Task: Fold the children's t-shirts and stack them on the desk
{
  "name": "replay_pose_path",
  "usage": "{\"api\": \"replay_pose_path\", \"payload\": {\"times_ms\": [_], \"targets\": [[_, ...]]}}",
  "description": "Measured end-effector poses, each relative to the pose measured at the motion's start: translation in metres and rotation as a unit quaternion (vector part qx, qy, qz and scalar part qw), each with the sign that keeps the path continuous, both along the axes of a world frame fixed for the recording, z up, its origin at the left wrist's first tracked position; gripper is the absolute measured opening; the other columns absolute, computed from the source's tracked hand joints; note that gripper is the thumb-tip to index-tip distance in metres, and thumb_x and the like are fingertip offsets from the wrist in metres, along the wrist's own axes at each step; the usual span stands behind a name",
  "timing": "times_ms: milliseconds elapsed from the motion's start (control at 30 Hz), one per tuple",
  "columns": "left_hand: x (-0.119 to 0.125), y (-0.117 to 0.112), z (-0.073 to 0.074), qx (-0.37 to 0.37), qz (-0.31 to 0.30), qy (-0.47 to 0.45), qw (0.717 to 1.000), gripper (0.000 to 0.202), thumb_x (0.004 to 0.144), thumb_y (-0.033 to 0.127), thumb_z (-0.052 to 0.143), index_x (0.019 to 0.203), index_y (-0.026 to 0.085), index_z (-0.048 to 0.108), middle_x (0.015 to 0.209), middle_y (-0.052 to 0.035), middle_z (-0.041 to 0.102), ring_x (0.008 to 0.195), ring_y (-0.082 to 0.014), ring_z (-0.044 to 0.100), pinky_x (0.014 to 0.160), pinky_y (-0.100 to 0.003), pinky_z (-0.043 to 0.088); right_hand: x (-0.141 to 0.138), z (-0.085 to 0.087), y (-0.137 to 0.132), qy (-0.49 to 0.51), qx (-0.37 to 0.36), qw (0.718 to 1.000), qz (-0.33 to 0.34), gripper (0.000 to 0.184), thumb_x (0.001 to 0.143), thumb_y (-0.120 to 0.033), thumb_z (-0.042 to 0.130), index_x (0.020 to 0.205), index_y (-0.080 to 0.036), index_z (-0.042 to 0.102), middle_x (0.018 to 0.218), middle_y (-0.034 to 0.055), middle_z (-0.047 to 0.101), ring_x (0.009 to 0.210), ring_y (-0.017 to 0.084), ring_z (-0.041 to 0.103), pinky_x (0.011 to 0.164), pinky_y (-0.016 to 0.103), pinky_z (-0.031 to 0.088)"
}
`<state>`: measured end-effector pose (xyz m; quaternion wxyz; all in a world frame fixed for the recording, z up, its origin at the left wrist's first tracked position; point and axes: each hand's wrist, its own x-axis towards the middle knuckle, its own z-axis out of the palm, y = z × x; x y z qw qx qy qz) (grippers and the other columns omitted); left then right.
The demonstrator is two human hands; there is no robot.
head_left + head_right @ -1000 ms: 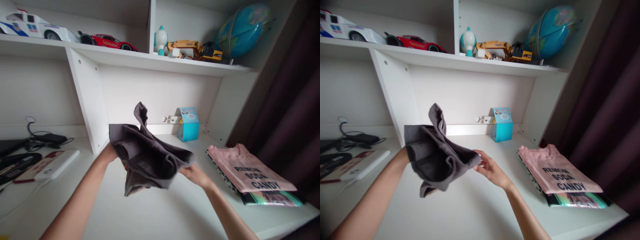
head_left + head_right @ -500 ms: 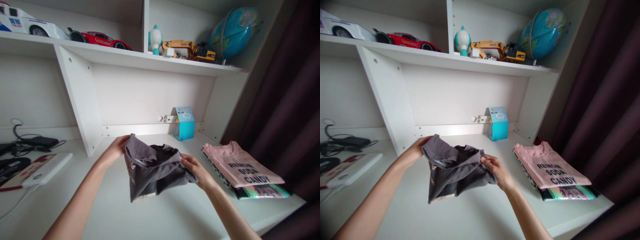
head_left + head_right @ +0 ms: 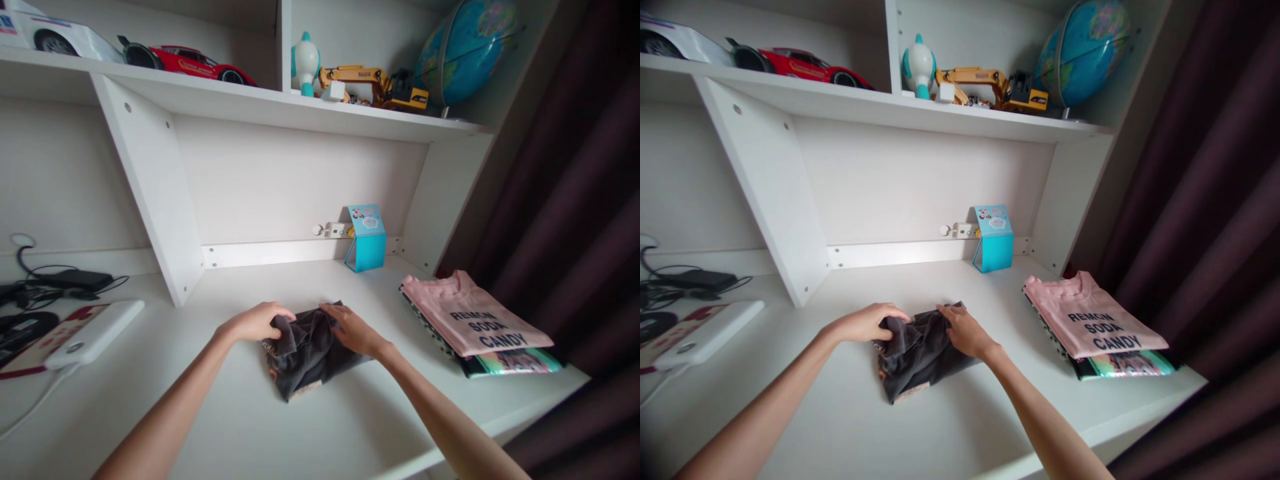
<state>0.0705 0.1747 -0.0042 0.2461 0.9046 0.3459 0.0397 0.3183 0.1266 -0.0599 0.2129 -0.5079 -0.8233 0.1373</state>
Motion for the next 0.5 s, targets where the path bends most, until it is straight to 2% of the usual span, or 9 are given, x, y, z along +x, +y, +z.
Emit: {"api": "replay_pose_path", "payload": {"times_ms": [67, 100, 167, 200, 300, 367, 433, 500], "targets": [[0.008, -0.003, 0.001, 0.022, -0.029, 0.017, 0.999, 0.054, 0.059, 0.009, 0.05, 0.111, 0.023, 0.061, 0.12, -0.0029, 0.055, 0.108, -0.0195, 0.05, 0.092, -0.025, 0.037, -0.001, 0.002, 0.009, -0.002, -0.013, 1.0, 0.023, 0.048, 0.07, -0.007, 0.05, 0.116, -0.017, 0.056, 0.096, 0.0068, 0.064, 0.09, 0.019, 0.057, 0.082, 0.029, 0.044], [0.01, -0.004, 0.003, 0.026, -0.048, 0.025, 0.998, 0.056, 0.058, 0.008, 0.051, 0.111, 0.024, 0.061, 0.121, -0.0028, 0.055, 0.108, -0.0193, 0.05, 0.091, -0.024, 0.037, 0.0, 0.006, 0.01, -0.002, -0.017, 0.999, 0.034, 0.037, 0.07, -0.007, 0.051, 0.104, -0.018, 0.063, 0.085, 0.0041, 0.065, 0.08, 0.017, 0.058, 0.075, 0.027, 0.046], [0.01, -0.008, 0.007, 0.016, -0.073, 0.054, 0.996, 0.055, 0.058, 0.009, 0.053, 0.111, 0.024, 0.061, 0.112, -0.0023, 0.06, 0.099, -0.0186, 0.055, 0.084, -0.023, 0.041, 0.004, 0.018, 0.007, 0.003, -0.012, 0.999, 0.052, 0.02, 0.071, -0.009, 0.051, 0.082, -0.018, 0.066, 0.078, 0.0024, 0.063, 0.074, 0.016, 0.058, 0.071, 0.025, 0.046], [0.008, -0.01, 0.01, 0.007, -0.071, 0.07, 0.995, 0.053, 0.059, 0.012, 0.055, 0.11, 0.025, 0.062, 0.105, -0.0016, 0.062, 0.092, -0.0181, 0.057, 0.078, -0.023, 0.043, 0.007, 0.025, 0.003, 0.007, -0.006, 0.998, 0.059, 0.017, 0.073, -0.01, 0.051, 0.078, -0.018, 0.064, 0.081, 0.0027, 0.063, 0.076, 0.016, 0.058, 0.072, 0.025, 0.045], [-0.002, -0.015, 0.016, -0.005, -0.023, 0.106, 0.994, 0.047, 0.062, 0.021, 0.056, 0.109, 0.026, 0.063, 0.089, 0.0009, 0.065, 0.075, -0.0162, 0.059, 0.066, -0.022, 0.044, 0.016, 0.046, -0.015, 0.038, 0.016, 0.996, 0.078, 0.016, 0.078, -0.012, 0.047, 0.084, -0.019, 0.06, 0.096, 0.0038, 0.061, 0.09, 0.017, 0.056, 0.078, 0.027, 0.045], [-0.005, -0.018, 0.018, 0.002, -0.004, 0.13, 0.992, 0.051, 0.061, 0.02, 0.057, 0.111, 0.029, 0.061, 0.087, 0.0015, 0.064, 0.072, -0.0164, 0.059, 0.064, -0.022, 0.044, 0.017, 0.05, -0.023, 0.056, 0.017, 0.995, 0.079, 0.022, 0.08, -0.012, 0.045, 0.095, -0.021, 0.058, 0.101, 0.0043, 0.061, 0.093, 0.017, 0.056, 0.08, 0.029, 0.045], [-0.001, -0.022, 0.015, 0.024, -0.012, 0.159, 0.987, 0.058, 0.057, 0.015, 0.058, 0.113, 0.031, 0.06, 0.088, -0.0001, 0.064, 0.077, -0.0194, 0.058, 0.065, -0.024, 0.045, 0.012, 0.043, -0.023, 0.055, 0.009, 0.996, 0.074, 0.035, 0.079, -0.01, 0.043, 0.11, -0.022, 0.054, 0.107, 0.0053, 0.06, 0.097, 0.018, 0.056, 0.084, 0.031, 0.044], [0.009, -0.026, 0.009, 0.073, -0.019, 0.174, 0.982, 0.06, 0.055, 0.009, 0.058, 0.11, 0.03, 0.062, 0.094, -0.0045, 0.062, 0.09, -0.0243, 0.056, 0.073, -0.028, 0.045, -0.001, 0.027, -0.016, 0.043, 0.003, 0.996, 0.073, 0.047, 0.077, -0.007, 0.043, 0.122, -0.023, 0.048, 0.119, 0.007, 0.056, 0.108, 0.02, 0.052, 0.092, 0.033, 0.04]]}}
